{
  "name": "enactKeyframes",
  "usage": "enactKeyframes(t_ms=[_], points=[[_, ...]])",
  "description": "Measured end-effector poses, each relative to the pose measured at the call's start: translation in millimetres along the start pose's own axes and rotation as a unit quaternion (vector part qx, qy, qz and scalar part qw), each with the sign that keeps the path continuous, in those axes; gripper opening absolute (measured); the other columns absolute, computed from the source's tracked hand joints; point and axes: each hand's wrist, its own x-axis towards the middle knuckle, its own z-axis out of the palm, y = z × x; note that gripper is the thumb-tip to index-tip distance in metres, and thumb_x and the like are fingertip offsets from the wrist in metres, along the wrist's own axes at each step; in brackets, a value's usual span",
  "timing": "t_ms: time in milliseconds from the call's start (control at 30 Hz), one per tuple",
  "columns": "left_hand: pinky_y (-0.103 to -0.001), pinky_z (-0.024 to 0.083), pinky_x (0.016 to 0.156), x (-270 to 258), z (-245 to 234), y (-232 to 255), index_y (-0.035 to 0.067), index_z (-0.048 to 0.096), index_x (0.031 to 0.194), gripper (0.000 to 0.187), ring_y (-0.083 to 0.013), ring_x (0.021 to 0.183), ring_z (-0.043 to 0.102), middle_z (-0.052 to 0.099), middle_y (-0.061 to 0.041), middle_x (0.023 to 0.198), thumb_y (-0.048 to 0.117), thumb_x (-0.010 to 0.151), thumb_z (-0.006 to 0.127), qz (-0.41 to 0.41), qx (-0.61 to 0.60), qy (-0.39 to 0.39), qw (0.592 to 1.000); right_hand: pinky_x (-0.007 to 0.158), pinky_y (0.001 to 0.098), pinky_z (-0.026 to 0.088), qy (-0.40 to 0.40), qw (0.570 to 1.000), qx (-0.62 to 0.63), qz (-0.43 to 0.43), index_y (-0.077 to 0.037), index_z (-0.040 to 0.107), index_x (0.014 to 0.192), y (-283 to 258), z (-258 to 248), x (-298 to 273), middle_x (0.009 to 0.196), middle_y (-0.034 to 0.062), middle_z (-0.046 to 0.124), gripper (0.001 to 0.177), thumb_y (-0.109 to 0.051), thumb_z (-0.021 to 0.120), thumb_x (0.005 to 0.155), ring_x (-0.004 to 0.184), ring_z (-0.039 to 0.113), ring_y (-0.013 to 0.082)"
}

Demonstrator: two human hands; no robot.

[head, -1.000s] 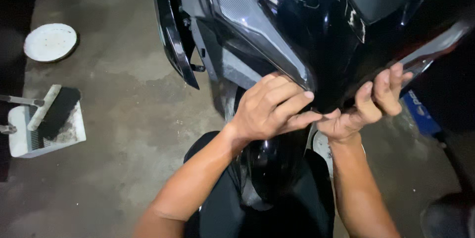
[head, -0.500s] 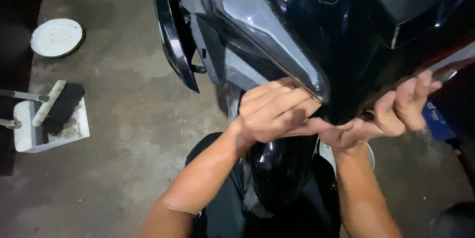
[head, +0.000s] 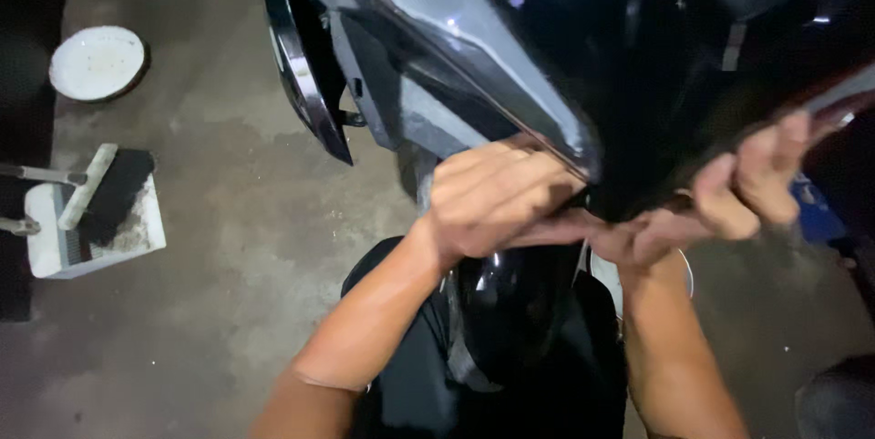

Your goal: The person uses a screwdriver and a flashlight to remove screws from the front wheel area of a scooter, then uses their hands to detach and reattach the front plastic fairing panel.

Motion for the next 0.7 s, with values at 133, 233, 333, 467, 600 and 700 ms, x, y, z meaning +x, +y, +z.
enactKeyframes(t_ms=[133, 233, 333, 467, 600, 700], points=[[-0.038, 0.062, 0.083, 3, 2, 7, 0.002, 0.072, 0.107, 0.042, -0.0289, 0.093, 0.074, 0.07, -0.01, 0.109, 0.022, 0.078, 0.097, -0.041, 0.009, -0.009, 0.999, 0.129, 0.0633, 0.021, 0.016, 0.999, 0.023, 0.03, -0.006, 0.046, 0.134, 2, -2, -3, 0.143, 0.0144, 0.04, 0.051, -0.043, 0.053, 0.099, 0.151, 0.03, 0.0375], [-0.038, 0.059, 0.088, 6, 1, 20, 0.002, 0.07, 0.111, 0.046, -0.0301, 0.101, 0.071, 0.068, -0.011, 0.115, 0.022, 0.08, 0.096, -0.068, 0.011, -0.016, 0.997, 0.133, 0.0587, 0.014, 0.014, 0.998, 0.058, 0.034, -0.007, 0.049, 0.13, -9, -10, 6, 0.141, 0.0096, 0.04, 0.051, -0.045, 0.059, 0.098, 0.151, 0.032, 0.0327], [-0.039, 0.052, 0.095, 14, 0, 31, 0.006, 0.066, 0.115, 0.05, -0.0304, 0.108, 0.063, 0.064, -0.01, 0.118, 0.022, 0.079, 0.096, -0.103, 0.035, -0.023, 0.994, 0.135, 0.0585, 0.012, -0.002, 0.995, 0.062, 0.083, -0.006, 0.055, 0.128, -22, -21, 23, 0.139, 0.0115, 0.044, 0.046, -0.041, 0.062, 0.098, 0.15, 0.037, 0.0331], [-0.044, 0.043, 0.102, 28, -2, 45, 0.009, 0.055, 0.121, 0.06, -0.034, 0.11, 0.053, 0.053, -0.011, 0.12, 0.031, 0.079, 0.092, -0.105, 0.127, -0.004, 0.986, 0.131, 0.0539, 0.025, -0.061, 0.985, 0.007, 0.163, -0.004, 0.062, 0.128, -48, -51, 49, 0.138, 0.0138, 0.052, 0.034, -0.027, 0.06, 0.103, 0.147, 0.048, 0.032], [-0.047, 0.043, 0.098, 46, -12, 63, 0.001, 0.049, 0.129, 0.072, -0.0383, 0.11, 0.05, 0.047, -0.019, 0.124, 0.034, 0.073, 0.08, -0.162, 0.195, 0.036, 0.967, 0.119, 0.043, 0.039, -0.076, 0.958, -0.059, 0.272, 0.0, 0.055, 0.144, -68, -71, 77, 0.138, 0.017, 0.049, 0.039, -0.024, 0.062, 0.114, 0.133, 0.049, 0.0297], [-0.032, 0.053, 0.092, 60, -17, 78, 0.001, 0.047, 0.153, 0.065, -0.0208, 0.103, 0.058, 0.052, -0.017, 0.129, 0.023, 0.097, 0.073, -0.332, 0.116, 0.032, 0.936, 0.097, 0.0378, 0.045, -0.1, 0.892, 0.119, 0.425, -0.001, 0.036, 0.157, -79, -84, 94, 0.121, 0.014, 0.052, 0.059, -0.019, 0.062, 0.107, 0.108, 0.052, 0.0243]])
